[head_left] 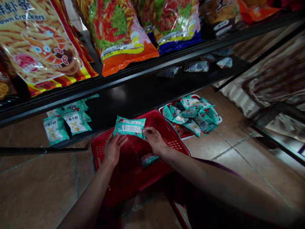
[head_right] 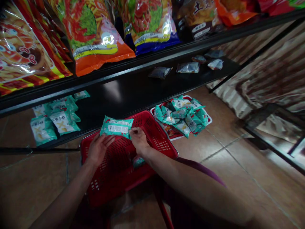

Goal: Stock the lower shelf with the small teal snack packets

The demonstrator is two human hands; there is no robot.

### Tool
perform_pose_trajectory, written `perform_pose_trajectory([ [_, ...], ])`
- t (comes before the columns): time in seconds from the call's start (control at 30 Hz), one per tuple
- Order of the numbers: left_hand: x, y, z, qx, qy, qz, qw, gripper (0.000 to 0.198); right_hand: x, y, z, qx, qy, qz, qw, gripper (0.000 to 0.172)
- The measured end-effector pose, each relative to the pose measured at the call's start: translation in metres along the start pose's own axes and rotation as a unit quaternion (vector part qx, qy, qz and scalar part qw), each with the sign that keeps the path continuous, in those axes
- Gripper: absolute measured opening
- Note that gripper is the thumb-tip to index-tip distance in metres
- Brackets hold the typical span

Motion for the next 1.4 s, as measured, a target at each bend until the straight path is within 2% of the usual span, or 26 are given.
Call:
perform_pose_trajectory([
  [0.1, 0.002, 0.004, 0.002, -0.002, 0.003, -0.009, 1.0, 0.029, -0.001, 0.005, -0.003, -0.019, -0.028, -0.017, 0.999, 0.02],
  [0.2, 0.003, 0.007, 0.001, -0.008, -0.005, -0.005, 1.0, 0.029, -0.003, -0.001, -0.008, -0.059, -0.069, 0.016, 0.996, 0.015],
  [0.33, 0.002, 0.012, 0.0, -0.018, -0.019, 0.006, 1.0, 0.026, -0.003, -0.016, -0.008, -0.138, -0.064, 0.091, 0.984, 0.005],
  [0.43, 0.001, 0.015, 0.002, -0.025, -0.021, 0.019, 0.999, 0.027, -0.004, -0.024, -0.006, -0.175, -0.082, 0.123, 0.974, 0.005],
  [0.57, 0.002, 0.019, 0.006, -0.051, -0.009, 0.027, 0.998, 0.03, -0.004, -0.026, -0.005, -0.184, -0.107, 0.131, 0.968, 0.012],
  [0.67, 0.0, 0.021, 0.005, -0.065, -0.008, 0.036, 0.997, 0.029, -0.004, -0.027, -0.004, -0.165, -0.126, 0.144, 0.968, 0.017],
  [0.8, -0.003, 0.021, 0.0, -0.052, -0.006, 0.042, 0.998, 0.031, -0.004, -0.028, -0.006, -0.145, -0.15, 0.165, 0.964, 0.013],
  [0.9, -0.007, 0.021, -0.002, -0.038, -0.013, 0.035, 0.999, 0.032, -0.004, -0.027, -0.007, -0.155, -0.142, 0.176, 0.962, 0.012],
  [1.1, -0.016, 0.017, -0.007, -0.005, -0.058, 0.025, 0.998, 0.022, -0.008, -0.023, -0.01, -0.173, -0.149, 0.195, 0.954, 0.009],
  [1.2, -0.02, 0.014, -0.01, 0.015, -0.074, 0.041, 0.996, 0.031, -0.013, -0.021, -0.012, -0.178, -0.16, 0.208, 0.948, 0.012],
  [1.4, -0.022, 0.01, -0.021, 0.033, -0.058, 0.087, 0.994, 0.058, -0.021, -0.014, -0.02, -0.198, -0.143, 0.163, 0.956, 0.017],
])
Point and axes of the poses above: each hand's wrist, its own z-axis towards the middle knuckle, its own x-axis out of the back of the hand, y = z × x, the point moved 2 cm from there along z, towards the middle knuckle, and after that the axes turned 8 degrees about -z, right-handed, at the moved point
